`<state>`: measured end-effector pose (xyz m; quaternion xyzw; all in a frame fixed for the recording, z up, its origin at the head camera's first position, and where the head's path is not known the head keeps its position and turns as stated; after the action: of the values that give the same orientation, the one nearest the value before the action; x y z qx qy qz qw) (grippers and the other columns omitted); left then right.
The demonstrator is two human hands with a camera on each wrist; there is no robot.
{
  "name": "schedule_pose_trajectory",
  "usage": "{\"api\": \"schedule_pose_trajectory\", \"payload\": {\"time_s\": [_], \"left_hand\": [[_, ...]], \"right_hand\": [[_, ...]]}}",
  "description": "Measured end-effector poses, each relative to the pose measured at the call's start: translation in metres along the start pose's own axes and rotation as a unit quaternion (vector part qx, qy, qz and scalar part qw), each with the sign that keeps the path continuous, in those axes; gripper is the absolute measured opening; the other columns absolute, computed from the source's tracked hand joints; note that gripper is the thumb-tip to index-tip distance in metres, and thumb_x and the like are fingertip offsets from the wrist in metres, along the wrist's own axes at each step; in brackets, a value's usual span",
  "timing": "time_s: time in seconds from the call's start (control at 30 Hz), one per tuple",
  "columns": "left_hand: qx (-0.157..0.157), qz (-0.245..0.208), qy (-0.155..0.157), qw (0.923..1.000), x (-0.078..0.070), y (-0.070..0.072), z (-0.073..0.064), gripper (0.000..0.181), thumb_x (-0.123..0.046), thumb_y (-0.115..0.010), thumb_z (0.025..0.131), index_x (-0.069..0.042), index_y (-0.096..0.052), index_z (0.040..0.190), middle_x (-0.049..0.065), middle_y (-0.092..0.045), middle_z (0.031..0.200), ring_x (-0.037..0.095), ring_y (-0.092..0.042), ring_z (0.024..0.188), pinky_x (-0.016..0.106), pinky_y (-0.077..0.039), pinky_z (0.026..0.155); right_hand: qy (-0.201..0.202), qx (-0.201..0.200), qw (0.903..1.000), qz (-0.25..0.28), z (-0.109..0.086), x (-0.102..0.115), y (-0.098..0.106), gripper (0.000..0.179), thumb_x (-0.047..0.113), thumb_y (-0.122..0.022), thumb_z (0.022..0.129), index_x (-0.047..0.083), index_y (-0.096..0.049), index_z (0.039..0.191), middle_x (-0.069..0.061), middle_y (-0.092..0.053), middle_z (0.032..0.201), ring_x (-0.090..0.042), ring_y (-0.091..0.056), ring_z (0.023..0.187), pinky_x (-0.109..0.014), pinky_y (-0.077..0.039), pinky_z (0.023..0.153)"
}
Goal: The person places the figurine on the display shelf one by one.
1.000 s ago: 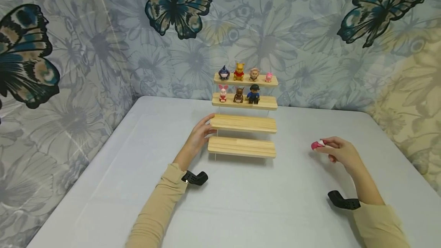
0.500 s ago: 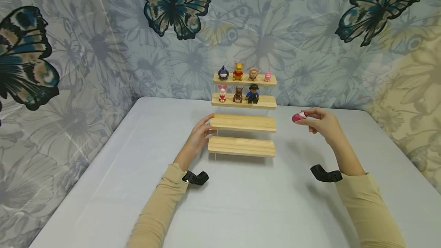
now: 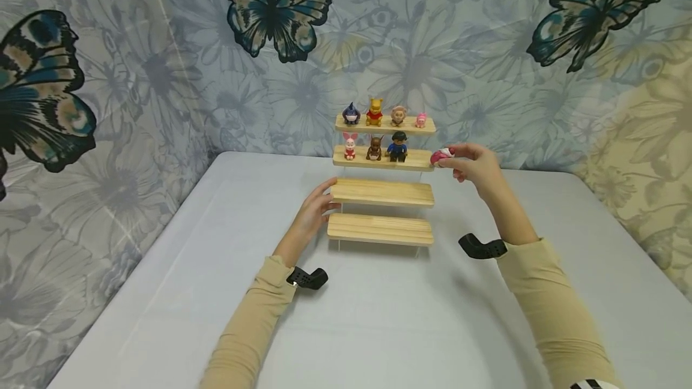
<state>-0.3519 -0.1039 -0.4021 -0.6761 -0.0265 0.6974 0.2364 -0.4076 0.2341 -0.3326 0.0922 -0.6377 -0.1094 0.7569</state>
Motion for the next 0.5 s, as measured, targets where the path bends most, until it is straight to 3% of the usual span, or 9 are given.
{"api": "schedule_pose_trajectory", "payload": {"time_s": [0.07, 0.1, 0.17, 0.2, 0.5], "left_hand": [[-0.009, 0.000, 0.002, 1.0000, 0.003, 0.002, 0.002, 0.045, -0.009, -0.041, 0.093, -0.011, -0.036, 0.137, 0.006, -0.050, 0.106, 0.043, -0.036, 0.106, 0.030, -0.037, 0.069], [-0.011, 0.001, 0.004, 0.9999, 0.004, 0.003, 0.001, 0.044, -0.009, -0.041, 0.093, -0.011, -0.036, 0.137, 0.007, -0.050, 0.107, 0.043, -0.037, 0.106, 0.030, -0.037, 0.069], [-0.013, 0.004, 0.006, 0.9999, 0.004, 0.004, 0.002, 0.044, -0.009, -0.041, 0.093, -0.011, -0.037, 0.137, 0.007, -0.050, 0.109, 0.043, -0.037, 0.106, 0.030, -0.037, 0.069], [-0.015, 0.002, 0.007, 0.9999, 0.005, 0.004, 0.002, 0.043, -0.009, -0.040, 0.094, -0.012, -0.038, 0.136, 0.007, -0.049, 0.110, 0.042, -0.037, 0.106, 0.030, -0.037, 0.069], [-0.018, 0.013, 0.008, 0.9997, 0.005, 0.007, 0.005, 0.042, -0.010, -0.041, 0.094, -0.013, -0.039, 0.136, 0.006, -0.051, 0.107, 0.031, -0.047, 0.096, 0.030, -0.038, 0.069]], "right_hand": [[0.007, 0.011, 0.9996, 0.026, 0.005, -0.001, -0.005, 0.044, 0.021, -0.075, 0.073, 0.004, -0.060, 0.111, -0.007, -0.059, 0.091, -0.016, -0.051, 0.054, -0.027, -0.044, 0.050], [0.005, 0.007, 0.9999, 0.012, -0.009, 0.022, -0.014, 0.043, 0.022, -0.074, 0.075, 0.002, -0.059, 0.110, -0.006, -0.058, 0.088, -0.014, -0.050, 0.054, -0.026, -0.044, 0.050], [0.009, 0.007, 0.9994, 0.033, -0.012, 0.028, -0.019, 0.039, 0.017, -0.073, 0.076, 0.000, -0.059, 0.107, -0.002, -0.057, 0.081, -0.010, -0.048, 0.051, -0.023, -0.042, 0.048], [0.006, -0.008, 0.9999, 0.013, -0.028, 0.054, -0.026, 0.039, 0.017, -0.073, 0.076, -0.001, -0.058, 0.108, 0.000, -0.057, 0.079, -0.009, -0.048, 0.050, -0.023, -0.041, 0.047], [-0.013, -0.013, 0.9997, 0.018, -0.020, 0.056, -0.033, 0.037, 0.012, -0.070, 0.078, -0.001, -0.056, 0.109, 0.004, -0.056, 0.073, -0.008, -0.046, 0.048, -0.022, -0.040, 0.046]]}}
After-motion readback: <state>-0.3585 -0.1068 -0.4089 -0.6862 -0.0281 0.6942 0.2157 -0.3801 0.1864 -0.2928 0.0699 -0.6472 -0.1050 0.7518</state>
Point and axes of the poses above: each hand's wrist, its own z-axis towards the middle knuckle, its own y-axis out of the back of the hand, x = y × z, the point moved 6 cm from there along z, towards the middle knuckle
